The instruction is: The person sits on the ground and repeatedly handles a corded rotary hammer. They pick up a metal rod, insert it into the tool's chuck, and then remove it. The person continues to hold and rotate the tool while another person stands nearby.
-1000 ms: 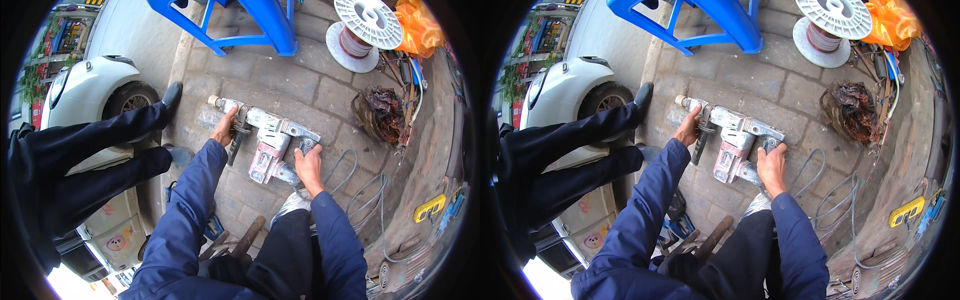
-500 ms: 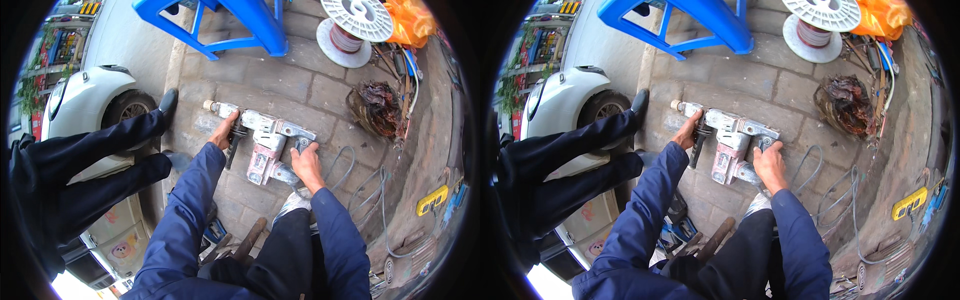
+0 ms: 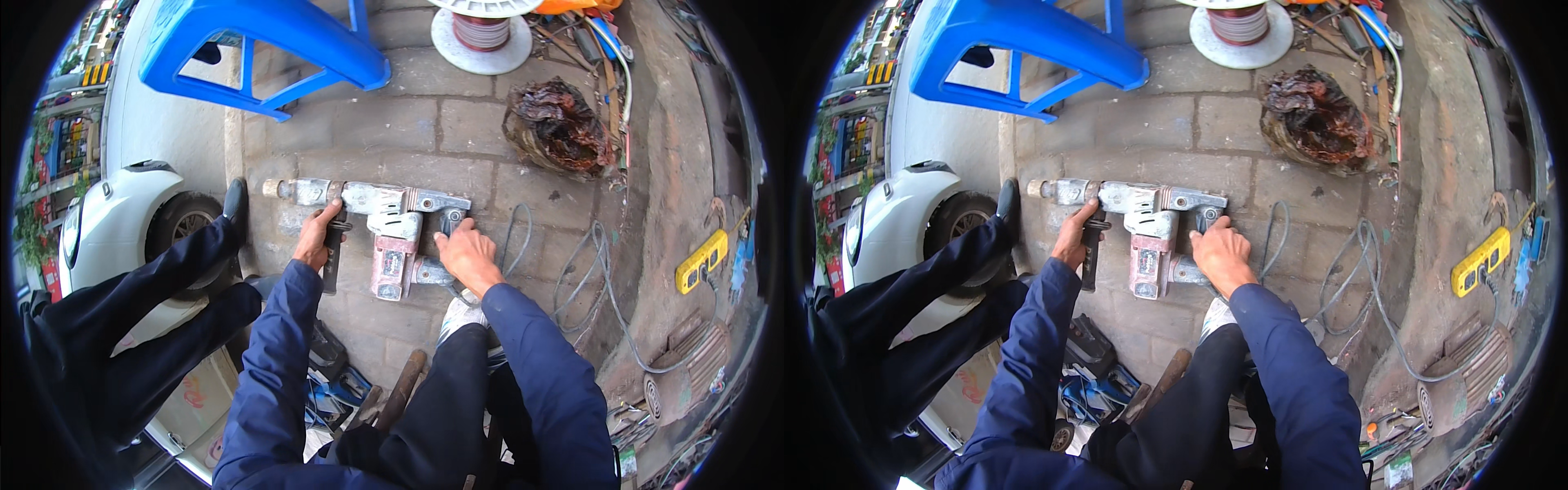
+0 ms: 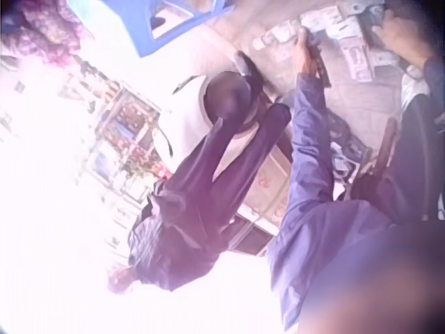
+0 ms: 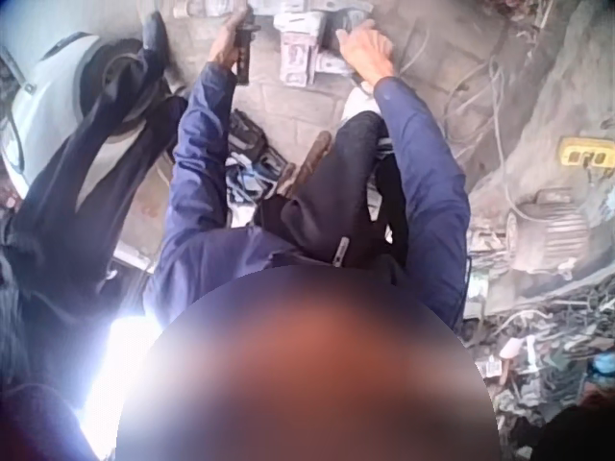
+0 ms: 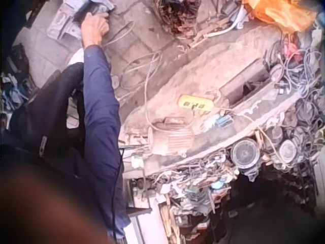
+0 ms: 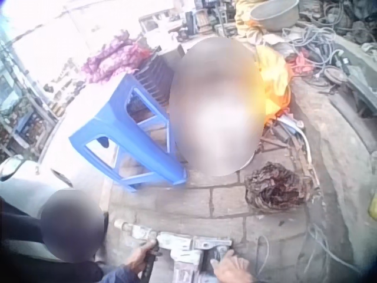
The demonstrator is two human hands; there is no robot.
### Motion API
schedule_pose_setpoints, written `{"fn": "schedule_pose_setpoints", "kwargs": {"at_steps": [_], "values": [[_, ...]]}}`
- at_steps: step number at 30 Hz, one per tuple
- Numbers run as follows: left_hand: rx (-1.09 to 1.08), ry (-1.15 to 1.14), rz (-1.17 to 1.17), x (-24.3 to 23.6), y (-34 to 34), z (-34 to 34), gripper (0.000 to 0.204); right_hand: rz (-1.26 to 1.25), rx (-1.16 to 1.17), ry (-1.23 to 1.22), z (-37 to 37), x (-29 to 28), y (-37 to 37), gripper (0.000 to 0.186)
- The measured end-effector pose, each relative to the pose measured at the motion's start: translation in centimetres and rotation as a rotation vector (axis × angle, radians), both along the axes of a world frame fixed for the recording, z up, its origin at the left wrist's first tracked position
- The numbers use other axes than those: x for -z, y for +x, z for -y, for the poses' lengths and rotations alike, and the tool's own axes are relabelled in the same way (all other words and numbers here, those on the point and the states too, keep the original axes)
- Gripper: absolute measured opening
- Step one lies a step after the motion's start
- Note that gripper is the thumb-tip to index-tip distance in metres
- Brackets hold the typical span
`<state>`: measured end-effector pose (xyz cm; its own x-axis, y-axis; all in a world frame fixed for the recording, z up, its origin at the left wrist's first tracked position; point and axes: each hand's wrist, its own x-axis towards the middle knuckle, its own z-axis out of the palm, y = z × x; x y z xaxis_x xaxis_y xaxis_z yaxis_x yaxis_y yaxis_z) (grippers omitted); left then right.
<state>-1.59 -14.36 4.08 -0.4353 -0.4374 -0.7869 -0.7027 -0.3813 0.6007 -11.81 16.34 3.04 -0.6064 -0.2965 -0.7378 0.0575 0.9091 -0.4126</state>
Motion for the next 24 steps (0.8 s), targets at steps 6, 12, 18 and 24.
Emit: {"fn": "schedule_pose_setpoints", "kwargs": {"at_steps": [6, 12, 18, 24], "values": [[0.040, -0.176, -0.049, -5.1, -1.2, -3.4, 0.051, -0.047, 0.024, 0.011, -0.7, 0.6, -1.3, 0.074], [0.116, -0.375, -0.160, -11.2, -1.9, -9.8, 0.056, -0.039, 0.050, 0.045, -2.1, 0.1, -2.1, 0.079], [0.306, -0.604, -0.395, -14.2, -3.9, -16.7, 0.069, 0.018, -0.084, -0.023, -6.7, -5.4, -5.0, 0.059], [0.457, -0.826, -0.413, -16.6, -5.5, -23.1, 0.069, -0.376, 0.198, -0.519, -11.9, -16.9, -7.1, 0.044]]}}
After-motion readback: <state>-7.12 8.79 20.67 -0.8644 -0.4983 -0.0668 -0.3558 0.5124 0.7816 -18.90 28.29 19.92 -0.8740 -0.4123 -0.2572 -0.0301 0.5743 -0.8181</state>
